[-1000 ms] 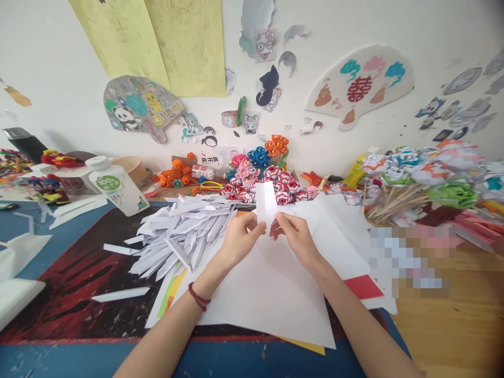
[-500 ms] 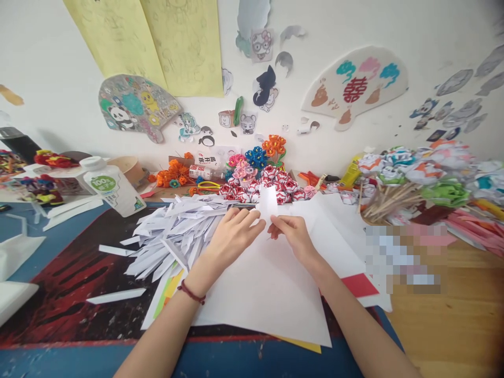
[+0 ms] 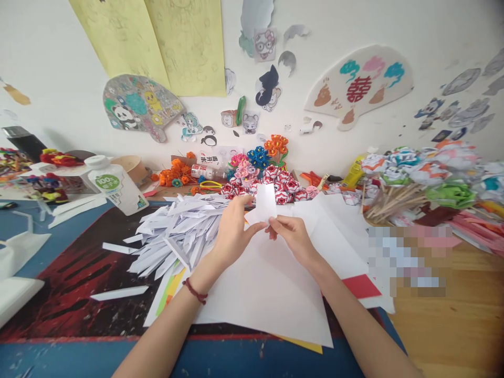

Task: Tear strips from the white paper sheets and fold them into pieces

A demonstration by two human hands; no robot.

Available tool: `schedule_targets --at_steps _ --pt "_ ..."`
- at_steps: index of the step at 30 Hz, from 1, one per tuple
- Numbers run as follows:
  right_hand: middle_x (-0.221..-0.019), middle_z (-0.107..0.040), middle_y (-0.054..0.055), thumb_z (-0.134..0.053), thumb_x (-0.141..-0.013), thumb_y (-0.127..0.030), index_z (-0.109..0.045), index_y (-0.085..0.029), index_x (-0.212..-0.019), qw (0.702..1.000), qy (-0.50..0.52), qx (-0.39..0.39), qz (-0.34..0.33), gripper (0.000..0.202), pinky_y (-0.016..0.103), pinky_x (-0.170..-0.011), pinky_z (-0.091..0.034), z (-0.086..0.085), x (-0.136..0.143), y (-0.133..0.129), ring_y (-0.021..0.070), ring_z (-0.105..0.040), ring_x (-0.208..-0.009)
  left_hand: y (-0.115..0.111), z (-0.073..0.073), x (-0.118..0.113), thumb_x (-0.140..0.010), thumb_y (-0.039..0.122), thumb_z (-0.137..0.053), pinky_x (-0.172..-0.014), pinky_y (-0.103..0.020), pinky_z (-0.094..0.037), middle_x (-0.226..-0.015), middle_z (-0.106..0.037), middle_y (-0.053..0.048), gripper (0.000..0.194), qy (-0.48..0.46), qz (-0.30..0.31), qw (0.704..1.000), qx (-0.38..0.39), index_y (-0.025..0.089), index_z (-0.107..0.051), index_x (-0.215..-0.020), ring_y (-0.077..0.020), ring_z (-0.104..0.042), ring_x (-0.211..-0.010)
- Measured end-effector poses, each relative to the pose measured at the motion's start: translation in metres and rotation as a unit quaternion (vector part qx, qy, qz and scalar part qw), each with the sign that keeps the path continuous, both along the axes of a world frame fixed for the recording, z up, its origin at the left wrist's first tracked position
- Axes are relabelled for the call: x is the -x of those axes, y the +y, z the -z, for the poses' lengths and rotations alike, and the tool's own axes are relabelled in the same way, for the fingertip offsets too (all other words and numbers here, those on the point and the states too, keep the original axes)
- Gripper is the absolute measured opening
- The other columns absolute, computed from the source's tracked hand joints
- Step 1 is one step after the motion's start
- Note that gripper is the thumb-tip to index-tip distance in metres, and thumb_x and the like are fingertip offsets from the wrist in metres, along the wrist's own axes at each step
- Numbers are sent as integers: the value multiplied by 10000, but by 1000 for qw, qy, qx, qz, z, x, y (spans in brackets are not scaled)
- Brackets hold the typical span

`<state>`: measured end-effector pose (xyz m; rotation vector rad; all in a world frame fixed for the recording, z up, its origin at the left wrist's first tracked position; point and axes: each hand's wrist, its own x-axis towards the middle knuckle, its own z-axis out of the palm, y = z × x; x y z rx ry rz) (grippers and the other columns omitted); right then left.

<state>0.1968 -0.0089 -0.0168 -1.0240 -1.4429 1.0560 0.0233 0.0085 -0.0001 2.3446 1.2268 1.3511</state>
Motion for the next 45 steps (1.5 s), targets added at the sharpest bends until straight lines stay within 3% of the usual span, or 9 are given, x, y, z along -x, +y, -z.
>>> schedule_targets --at_steps 2,5,7,15,23,30,34,40,45 --pt "-592 -590 19 -598 -830 -451 -660 -147 -650 1000 1 -5 12 359 274 -596 -433 0 1 -1 134 -545 -575 1 1 -2 -793 363 -665 -729 -289 -430 -1054 -577 -61 426 -52 -7 997 59 189 -471 -1130 -160 -535 -834" --pt "-597 -575 11 -650 -788 -443 -683 -142 -713 1000 21 -3 22 312 270 -561 -431 3 0 0 129 -528 -557 0 0 -4 -844 371 -593 -647 -250 -397 -871 -621 -17 201 -52 39 988 141 184 -574 -915 -124 -510 -703" --pt "-596 -568 8 -678 -763 -437 -696 -138 -755 999 29 0 23 300 267 -540 -426 5 0 1 127 -517 -549 -1 -2 -6 -858 384 -566 -631 -243 -376 -806 -627 -5 206 -46 62 985 157 184 -602 -824 -119 -495 -681" --pt "-650 -589 17 -700 -744 -425 -690 -148 -738 1000 20 11 -10 277 254 -528 -425 -3 3 -4 117 -501 -559 -5 -2 -8 -803 390 -616 -583 -226 -351 -709 -579 9 228 -108 57 973 197 168 -599 -752 -104 -455 -629" --pt "-651 -606 17 -708 -737 -406 -705 -145 -829 999 10 18 -45 276 268 -551 -449 -2 0 -3 125 -520 -571 -2 -1 -5 -792 415 -625 -564 -218 -338 -663 -544 19 271 -134 78 965 210 158 -586 -714 -93 -434 -597" --pt "-690 -629 29 -714 -734 -379 -713 -140 -804 998 50 44 -21 249 257 -542 -444 -5 1 -4 115 -519 -572 -1 -8 0 -831 410 -581 -610 -230 -370 -790 -643 -26 273 -116 127 954 247 149 -655 -810 -118 -525 -681" --pt "-702 -639 34 -705 -737 -390 -714 -138 -834 998 42 48 -22 270 261 -547 -445 -4 -1 -3 118 -521 -570 0 -7 1 -839 402 -566 -612 -235 -370 -771 -648 -24 270 -114 111 961 228 155 -666 -795 -125 -529 -684" --pt "-643 -619 21 -674 -762 -412 -674 -144 -699 999 18 31 13 276 259 -561 -449 -4 -3 -1 120 -530 -563 0 -7 0 -821 394 -584 -586 -231 -355 -727 -624 -10 255 -99 81 968 215 157 -647 -750 -113 -495 -640" --pt "-683 -636 35 -676 -752 -433 -689 -146 -734 1000 14 25 10 287 275 -573 -467 -2 -3 0 135 -548 -587 1 -6 1 -814 398 -584 -584 -231 -357 -739 -646 -13 258 -84 77 970 215 161 -668 -760 -115 -501 -638"
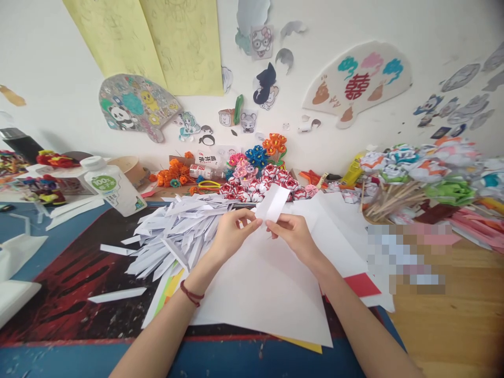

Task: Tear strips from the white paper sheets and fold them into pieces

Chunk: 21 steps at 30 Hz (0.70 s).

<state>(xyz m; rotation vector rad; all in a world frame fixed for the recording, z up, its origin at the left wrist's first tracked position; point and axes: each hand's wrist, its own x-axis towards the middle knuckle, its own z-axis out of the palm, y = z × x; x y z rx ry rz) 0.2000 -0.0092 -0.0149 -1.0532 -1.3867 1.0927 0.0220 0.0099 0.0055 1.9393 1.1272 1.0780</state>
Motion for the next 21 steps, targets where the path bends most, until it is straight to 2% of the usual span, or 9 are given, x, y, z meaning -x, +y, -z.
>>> schedule_targets --at_steps 4,11,21 --pt "-699 -646 44 -680 -748 -434 -705 -141 -767 1000 -1 -3 -1 295 280 -573 -474 2 0 0 137 -552 -588 1 1 1 -798 391 -602 -587 -234 -361 -775 -679 -24 256 5 -3 1000 8 156 -684 -744 -118 -516 -644" --pt "-684 -649 49 -681 -750 -428 -712 -137 -765 1000 -15 -5 -6 293 284 -574 -481 4 -1 1 151 -571 -598 0 -1 1 -764 382 -638 -577 -234 -363 -656 -646 -12 255 13 -8 1000 11 150 -666 -662 -110 -497 -597" --pt "-663 -654 51 -692 -744 -411 -724 -141 -772 999 -32 -12 -1 273 290 -566 -479 6 -1 1 160 -580 -583 -1 -1 1 -736 380 -666 -552 -226 -355 -612 -629 2 261 10 -11 999 31 152 -633 -613 -99 -486 -559"
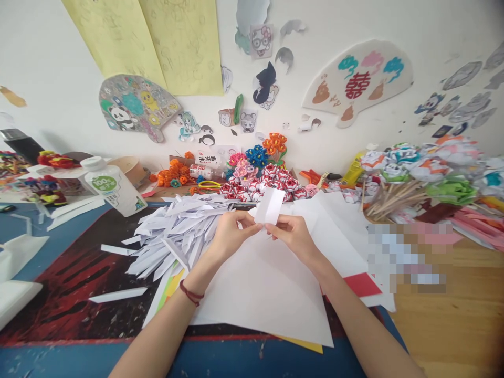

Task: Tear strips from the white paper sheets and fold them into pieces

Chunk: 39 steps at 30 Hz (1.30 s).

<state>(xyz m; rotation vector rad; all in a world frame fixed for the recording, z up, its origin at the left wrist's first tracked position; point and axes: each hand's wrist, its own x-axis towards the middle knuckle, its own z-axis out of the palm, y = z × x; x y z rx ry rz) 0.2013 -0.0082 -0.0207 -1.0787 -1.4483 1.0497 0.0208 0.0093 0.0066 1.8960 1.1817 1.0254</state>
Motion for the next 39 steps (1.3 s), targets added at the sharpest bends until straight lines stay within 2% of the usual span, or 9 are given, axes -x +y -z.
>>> schedule_targets --at_steps 13,20,25,29,33,39 --pt "-693 -645 42 -683 -762 -377 -708 -142 -754 1000 14 -15 -8 236 285 -595 -469 -3 1 -2 151 -568 -609 -3 -2 -1 -722 381 -683 -536 -226 -337 -593 -602 9 264 -29 -6 999 16 149 -626 -611 -90 -466 -538" --pt "-688 -639 33 -691 -755 -354 -707 -133 -799 999 35 1 -17 226 271 -592 -473 -4 3 -2 138 -560 -616 -3 -3 -2 -716 391 -689 -510 -211 -307 -594 -588 6 287 -39 1 998 43 136 -614 -610 -80 -442 -529" --pt "-799 -683 58 -692 -753 -358 -711 -145 -835 999 45 4 -27 230 270 -614 -476 -3 3 -1 155 -587 -690 -3 -3 -1 -709 394 -696 -500 -201 -299 -590 -578 7 292 -48 10 997 60 133 -607 -616 -77 -437 -530" --pt "-764 -677 53 -687 -758 -365 -714 -143 -841 999 46 4 -23 239 273 -620 -476 0 2 0 150 -583 -671 -3 -1 -3 -709 396 -695 -495 -198 -296 -575 -570 12 301 -57 15 996 71 130 -597 -610 -74 -432 -521" --pt "-771 -690 62 -692 -753 -353 -718 -132 -848 999 48 3 -13 242 276 -617 -478 2 1 2 159 -598 -672 -2 1 -3 -726 397 -676 -505 -203 -318 -592 -600 2 297 -27 11 998 59 126 -626 -617 -79 -445 -522" --pt "-770 -702 49 -702 -740 -316 -722 -139 -844 998 57 14 -3 206 249 -583 -468 -1 0 2 154 -612 -665 2 1 -1 -816 391 -582 -580 -215 -379 -709 -679 -32 295 -4 34 999 18 132 -680 -714 -117 -549 -639"
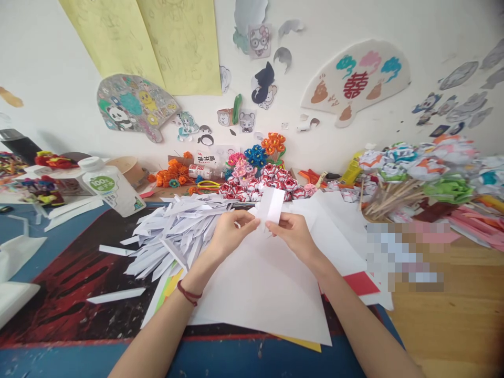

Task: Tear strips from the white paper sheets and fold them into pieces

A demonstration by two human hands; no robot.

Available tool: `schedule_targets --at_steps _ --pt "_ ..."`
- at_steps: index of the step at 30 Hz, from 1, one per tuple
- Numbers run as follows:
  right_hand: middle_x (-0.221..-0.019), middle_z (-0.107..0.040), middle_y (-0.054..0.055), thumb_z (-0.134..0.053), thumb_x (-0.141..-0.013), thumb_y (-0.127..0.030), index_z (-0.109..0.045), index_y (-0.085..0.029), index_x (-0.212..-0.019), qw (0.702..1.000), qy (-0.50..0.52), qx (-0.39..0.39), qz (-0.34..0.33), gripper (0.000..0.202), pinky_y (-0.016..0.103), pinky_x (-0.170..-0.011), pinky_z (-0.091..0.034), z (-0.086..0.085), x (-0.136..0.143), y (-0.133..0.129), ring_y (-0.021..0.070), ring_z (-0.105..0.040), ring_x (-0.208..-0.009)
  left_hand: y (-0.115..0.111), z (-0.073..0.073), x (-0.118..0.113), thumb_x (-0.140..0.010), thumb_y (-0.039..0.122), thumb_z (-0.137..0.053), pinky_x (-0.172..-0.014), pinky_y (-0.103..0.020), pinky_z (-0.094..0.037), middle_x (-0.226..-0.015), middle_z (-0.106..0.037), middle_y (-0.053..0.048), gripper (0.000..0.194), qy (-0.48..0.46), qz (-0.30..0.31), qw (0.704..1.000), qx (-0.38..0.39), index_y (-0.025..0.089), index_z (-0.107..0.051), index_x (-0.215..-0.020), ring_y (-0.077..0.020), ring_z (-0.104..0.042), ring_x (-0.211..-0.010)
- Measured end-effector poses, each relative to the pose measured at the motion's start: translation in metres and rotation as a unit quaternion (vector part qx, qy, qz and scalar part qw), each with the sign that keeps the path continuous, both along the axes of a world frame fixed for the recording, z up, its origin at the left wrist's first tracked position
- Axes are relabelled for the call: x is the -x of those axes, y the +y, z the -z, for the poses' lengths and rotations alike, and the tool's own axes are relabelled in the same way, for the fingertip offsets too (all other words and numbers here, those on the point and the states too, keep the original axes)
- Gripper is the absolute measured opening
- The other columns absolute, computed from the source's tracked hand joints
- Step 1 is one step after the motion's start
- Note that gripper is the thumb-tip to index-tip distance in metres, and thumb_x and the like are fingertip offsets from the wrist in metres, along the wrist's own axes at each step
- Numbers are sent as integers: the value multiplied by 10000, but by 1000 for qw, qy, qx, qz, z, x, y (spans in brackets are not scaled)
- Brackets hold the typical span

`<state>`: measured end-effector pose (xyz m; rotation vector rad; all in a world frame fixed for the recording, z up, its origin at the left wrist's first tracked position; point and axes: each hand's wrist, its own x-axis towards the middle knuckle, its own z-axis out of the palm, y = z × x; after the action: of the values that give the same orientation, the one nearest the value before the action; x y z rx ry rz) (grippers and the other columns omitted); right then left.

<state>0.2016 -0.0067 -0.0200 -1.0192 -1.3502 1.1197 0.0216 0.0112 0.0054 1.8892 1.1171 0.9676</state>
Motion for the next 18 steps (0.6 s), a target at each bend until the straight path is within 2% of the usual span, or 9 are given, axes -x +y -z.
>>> schedule_targets --at_steps 6,13,18 --pt "-720 -681 37 -714 -723 -322 -718 -133 -802 1000 7 4 8 204 248 -566 -460 2 0 0 141 -589 -632 -1 2 0 -827 373 -578 -575 -213 -375 -687 -675 -28 291 -19 -11 1000 -21 135 -672 -688 -119 -551 -635" --pt "-704 -674 37 -707 -726 -340 -718 -134 -791 1000 11 12 22 216 247 -561 -451 -3 -1 0 139 -582 -629 -4 1 -4 -838 394 -556 -561 -199 -362 -706 -666 -16 311 16 33 999 -8 141 -685 -711 -100 -522 -620" --pt "-650 -641 19 -723 -711 -334 -707 -136 -747 999 17 16 31 202 242 -547 -444 -3 1 -1 127 -562 -596 -6 1 -7 -815 379 -581 -559 -202 -349 -630 -601 2 299 13 9 1000 -13 129 -640 -661 -90 -475 -584"
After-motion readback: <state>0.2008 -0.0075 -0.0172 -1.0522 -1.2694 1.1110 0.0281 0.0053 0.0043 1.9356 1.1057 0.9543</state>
